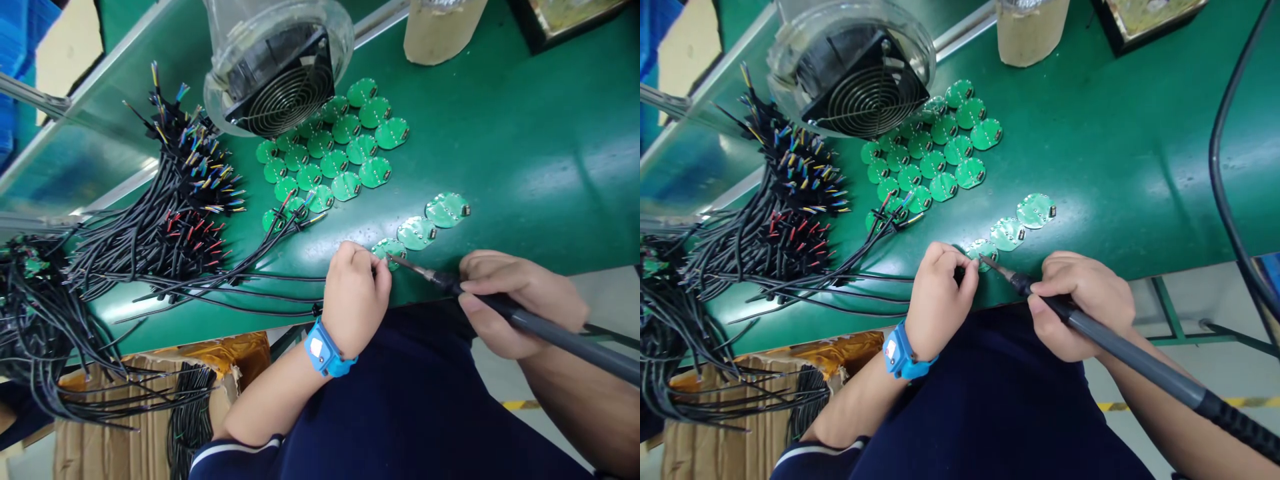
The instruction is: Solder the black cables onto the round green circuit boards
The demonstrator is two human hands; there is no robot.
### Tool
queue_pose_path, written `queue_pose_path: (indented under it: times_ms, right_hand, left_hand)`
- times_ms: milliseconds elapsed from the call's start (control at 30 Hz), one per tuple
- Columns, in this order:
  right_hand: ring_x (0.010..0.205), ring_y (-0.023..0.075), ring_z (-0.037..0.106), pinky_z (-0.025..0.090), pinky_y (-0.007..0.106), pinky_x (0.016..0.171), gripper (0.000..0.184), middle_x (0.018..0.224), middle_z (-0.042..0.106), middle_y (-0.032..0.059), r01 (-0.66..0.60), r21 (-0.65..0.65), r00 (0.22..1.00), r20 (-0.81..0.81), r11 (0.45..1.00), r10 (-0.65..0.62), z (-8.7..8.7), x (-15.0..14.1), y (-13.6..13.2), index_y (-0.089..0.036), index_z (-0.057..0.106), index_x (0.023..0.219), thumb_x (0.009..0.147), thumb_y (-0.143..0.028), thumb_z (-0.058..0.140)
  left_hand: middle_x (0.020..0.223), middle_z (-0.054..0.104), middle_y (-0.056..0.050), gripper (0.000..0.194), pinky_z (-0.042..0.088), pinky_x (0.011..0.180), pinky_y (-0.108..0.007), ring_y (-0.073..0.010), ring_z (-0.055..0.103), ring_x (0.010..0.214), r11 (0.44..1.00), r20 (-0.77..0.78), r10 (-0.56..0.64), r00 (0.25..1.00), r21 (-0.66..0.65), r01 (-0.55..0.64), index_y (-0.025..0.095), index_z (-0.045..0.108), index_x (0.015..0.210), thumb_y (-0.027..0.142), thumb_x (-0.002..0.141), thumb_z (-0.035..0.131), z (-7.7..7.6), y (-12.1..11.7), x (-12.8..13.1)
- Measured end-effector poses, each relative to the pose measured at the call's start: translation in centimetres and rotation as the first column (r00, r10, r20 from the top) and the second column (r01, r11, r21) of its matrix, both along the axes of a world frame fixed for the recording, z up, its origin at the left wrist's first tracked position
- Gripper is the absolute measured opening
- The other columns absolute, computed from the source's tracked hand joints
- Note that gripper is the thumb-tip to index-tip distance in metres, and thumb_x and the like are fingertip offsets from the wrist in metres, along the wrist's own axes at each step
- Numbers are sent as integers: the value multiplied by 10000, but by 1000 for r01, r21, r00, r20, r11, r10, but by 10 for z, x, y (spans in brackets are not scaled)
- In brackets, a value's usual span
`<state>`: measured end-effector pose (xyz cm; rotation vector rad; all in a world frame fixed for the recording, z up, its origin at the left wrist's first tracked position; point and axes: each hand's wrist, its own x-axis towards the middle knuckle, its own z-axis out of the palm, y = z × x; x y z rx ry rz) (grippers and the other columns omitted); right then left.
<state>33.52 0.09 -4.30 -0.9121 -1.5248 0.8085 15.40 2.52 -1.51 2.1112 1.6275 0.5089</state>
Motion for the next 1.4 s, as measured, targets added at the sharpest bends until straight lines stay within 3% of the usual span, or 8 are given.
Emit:
queue_pose_path:
  times_ms: [200, 367, 667, 867, 1033, 1100, 1200, 1400]
  right_hand:
    - [472, 134, 484, 425, 387, 526, 295, 574, 496, -25, 87, -34, 985, -149, 996, -91, -6, 12, -10, -186, 598, 837, 604, -10, 558]
    - [412, 93, 384, 378, 337, 447, 354, 517, 437, -57, -19, 33, 994, -108, 999, 23, -4, 13, -9, -175, 577, 855, 563, 21, 542]
    - [413, 88, 378, 382, 322, 453, 330, 480, 424, -69, -50, 1, 996, -73, 999, 50, -5, 10, -11, -200, 568, 840, 583, 6, 543]
    - [373, 74, 370, 402, 348, 498, 52, 428, 416, -67, 125, -184, 958, -232, 975, -167, -2, 14, -16, -225, 586, 675, 704, -204, 624]
    - [389, 120, 458, 436, 369, 493, 231, 409, 444, -50, 370, -149, 878, -268, 917, -397, 4, 19, 5, -225, 549, 549, 612, -363, 723]
    - [416, 139, 498, 456, 379, 506, 203, 468, 511, -28, 438, -132, 860, -226, 889, -457, 4, 23, 16, -219, 579, 596, 577, -343, 739]
    - [543, 188, 609, 469, 359, 522, 203, 637, 611, 39, 481, -231, 865, -35, 846, -501, 5, 24, 28, -201, 602, 747, 615, -310, 713]
    - [600, 206, 668, 547, 310, 533, 171, 598, 609, 15, 366, -287, 927, 32, 885, -373, 6, 9, 28, -201, 555, 808, 689, -253, 666]
  left_hand:
    - [791, 498, -60, 124, 461, 734, -346, -180, 505, 789, 999, -16, -4, 1000, -35, 4, 154, 508, 699, 145, 821, 527, 3, 3, 0]
    - [799, 496, -57, 130, 454, 750, -338, -178, 499, 799, 999, -29, -8, 1000, -54, 6, 152, 510, 705, 157, 835, 514, 4, 3, 0]
    - [814, 497, -63, 117, 454, 772, -339, -181, 499, 817, 998, -41, -19, 999, -65, 16, 143, 527, 727, 165, 841, 515, 5, 2, 0]
    - [816, 496, -65, 121, 456, 770, -339, -183, 495, 822, 999, -41, -24, 999, -44, 22, 144, 525, 737, 176, 852, 502, 4, 0, -1]
    - [832, 516, -85, 137, 459, 762, -351, -198, 495, 828, 999, -123, -22, 992, 37, 26, 135, 533, 764, 199, 868, 470, 0, -4, 2]
    - [822, 527, -89, 164, 457, 754, -352, -202, 496, 820, 993, -170, -52, 984, 99, 69, 127, 542, 778, 214, 879, 447, -4, -6, 0]
    - [786, 535, -76, 191, 456, 725, -336, -197, 497, 790, 977, -222, -130, 966, 140, 163, 134, 547, 758, 232, 880, 438, -9, -10, -11]
    - [808, 578, -49, 166, 448, 772, -307, -163, 523, 808, 984, -118, -151, 982, 81, 161, 152, 575, 813, 268, 884, 481, 6, -2, -56]
